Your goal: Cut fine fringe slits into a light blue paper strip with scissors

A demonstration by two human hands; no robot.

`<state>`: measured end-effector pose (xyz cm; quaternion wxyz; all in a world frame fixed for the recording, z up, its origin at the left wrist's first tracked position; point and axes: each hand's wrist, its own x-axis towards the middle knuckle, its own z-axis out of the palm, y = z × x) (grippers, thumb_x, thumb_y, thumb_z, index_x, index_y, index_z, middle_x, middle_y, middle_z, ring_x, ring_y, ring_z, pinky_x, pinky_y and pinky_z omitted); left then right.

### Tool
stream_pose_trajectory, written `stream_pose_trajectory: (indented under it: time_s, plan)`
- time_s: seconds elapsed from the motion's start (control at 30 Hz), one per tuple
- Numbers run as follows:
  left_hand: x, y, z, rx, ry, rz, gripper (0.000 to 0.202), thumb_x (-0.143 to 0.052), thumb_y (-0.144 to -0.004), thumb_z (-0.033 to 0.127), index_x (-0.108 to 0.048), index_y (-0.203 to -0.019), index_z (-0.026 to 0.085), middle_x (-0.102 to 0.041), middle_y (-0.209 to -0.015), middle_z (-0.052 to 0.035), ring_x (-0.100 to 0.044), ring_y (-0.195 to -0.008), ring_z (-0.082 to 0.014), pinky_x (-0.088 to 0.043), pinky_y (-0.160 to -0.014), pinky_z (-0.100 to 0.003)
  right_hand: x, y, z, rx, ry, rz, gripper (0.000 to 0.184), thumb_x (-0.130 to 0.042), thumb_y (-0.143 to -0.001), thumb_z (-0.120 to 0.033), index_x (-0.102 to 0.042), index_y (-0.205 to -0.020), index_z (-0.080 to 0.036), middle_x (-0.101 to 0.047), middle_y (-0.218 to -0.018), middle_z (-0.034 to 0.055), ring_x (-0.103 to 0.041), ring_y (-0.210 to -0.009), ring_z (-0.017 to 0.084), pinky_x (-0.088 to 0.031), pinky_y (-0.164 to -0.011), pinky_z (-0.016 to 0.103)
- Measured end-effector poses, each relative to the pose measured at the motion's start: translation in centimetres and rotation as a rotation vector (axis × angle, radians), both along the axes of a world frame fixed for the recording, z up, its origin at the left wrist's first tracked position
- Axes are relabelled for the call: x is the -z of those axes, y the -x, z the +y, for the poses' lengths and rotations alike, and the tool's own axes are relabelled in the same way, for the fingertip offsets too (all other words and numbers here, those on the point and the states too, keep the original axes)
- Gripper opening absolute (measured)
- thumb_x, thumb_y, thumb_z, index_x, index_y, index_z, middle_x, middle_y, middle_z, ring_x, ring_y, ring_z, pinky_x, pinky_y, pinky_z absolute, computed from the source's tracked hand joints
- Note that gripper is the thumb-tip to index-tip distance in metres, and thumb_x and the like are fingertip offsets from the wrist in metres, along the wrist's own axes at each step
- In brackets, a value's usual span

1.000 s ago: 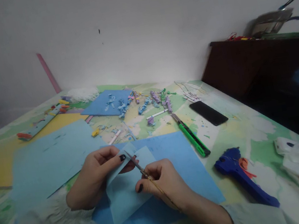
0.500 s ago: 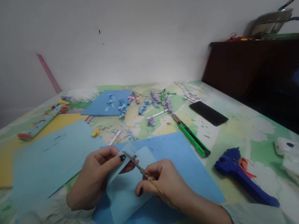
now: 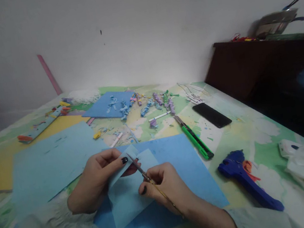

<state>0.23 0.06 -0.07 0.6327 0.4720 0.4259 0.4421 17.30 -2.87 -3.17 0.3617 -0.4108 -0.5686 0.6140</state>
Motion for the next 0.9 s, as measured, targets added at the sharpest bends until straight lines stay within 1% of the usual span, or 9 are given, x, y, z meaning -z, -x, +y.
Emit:
stream_pose_trajectory:
  time_s: [0.1,0.2,0.37,0.53,0.67,0.8,0.9]
  plan:
    - [0.09,0.00,0.01,0.011,0.007,0.003,0.019,-0.068,-0.070,0.026,-0.057,-0.062,0.013,-0.065,-0.063,-0.0023,-0.063,-0.062,-0.0151,-0.050,-0.067,-0.029,-0.15,0.14,0.06,0.017,0.020,-0.007,0.053,-0.066,-0.056,-0.063,-0.042,-0.052,-0.015,-0.029,-0.045,-0.0078,-0.021,-0.037,0.002,-0.014,-0.035,0.019]
    - [0.24,0.01,0.01,0.017,-0.014,0.000,0.018,-0.067,-0.070,0.026,-0.057,-0.062,0.013,-0.065,-0.063,-0.0024,-0.063,-0.063,-0.0151,-0.050,-0.069,-0.029,-0.30,0.32,0.13,0.038,0.061,-0.030,0.049,-0.070,-0.054,-0.057,-0.044,-0.051,-0.015,-0.030,-0.041,-0.0084,-0.023,-0.035,0.003,-0.015,-0.034,0.019]
    - [0.12,0.00,-0.02,0.030,-0.011,-0.016,0.019,-0.067,-0.070,0.026,-0.057,-0.062,0.013,-0.068,-0.065,-0.0043,-0.064,-0.065,-0.0157,-0.050,-0.067,-0.028,-0.11,0.35,0.21,0.070,0.081,-0.061,0.042,-0.074,-0.054,-0.046,-0.045,-0.050,-0.015,-0.032,-0.038,-0.0089,-0.023,-0.033,0.002,-0.014,-0.033,0.018]
    - [-0.10,0.02,-0.01,0.032,-0.010,-0.010,0.018,-0.068,-0.070,0.026,-0.059,-0.063,0.012,-0.070,-0.068,-0.0056,-0.065,-0.067,-0.0165,-0.050,-0.070,-0.028,-0.09,0.36,0.18,0.090,0.087,-0.095,0.036,-0.073,-0.056,-0.037,-0.045,-0.047,-0.015,-0.031,-0.040,-0.0090,-0.022,-0.034,0.002,-0.014,-0.034,0.018]
    - [-0.07,-0.04,0.07,0.028,-0.010,-0.018,0.018,-0.068,-0.070,0.025,-0.058,-0.062,0.013,-0.070,-0.067,-0.0055,-0.066,-0.067,-0.0167,-0.050,-0.068,-0.027,-0.14,0.31,0.20,0.091,0.102,-0.121,0.029,-0.070,-0.056,-0.031,-0.047,-0.047,-0.015,-0.032,-0.038,-0.0090,-0.024,-0.034,0.003,-0.015,-0.033,0.018]
    - [-0.14,-0.06,-0.01,0.022,-0.006,-0.014,0.018,-0.067,-0.070,0.025,-0.058,-0.061,0.013,-0.071,-0.067,-0.0061,-0.066,-0.066,-0.0166,-0.050,-0.067,-0.027,-0.05,0.22,0.25,0.079,0.084,-0.130,0.026,-0.068,-0.059,-0.029,-0.049,-0.048,-0.015,-0.034,-0.037,-0.0084,-0.025,-0.033,0.003,-0.016,-0.033,0.018]
    - [-0.20,0.00,-0.11,0.013,-0.003,-0.013,0.018,-0.068,-0.069,0.026,-0.058,-0.060,0.013,-0.070,-0.066,-0.0057,-0.066,-0.065,-0.0170,-0.050,-0.067,-0.028,-0.17,0.28,0.23,0.090,0.087,-0.113,0.033,-0.071,-0.057,-0.034,-0.046,-0.047,-0.015,-0.032,-0.038,-0.0083,-0.023,-0.035,0.003,-0.015,-0.034,0.018]
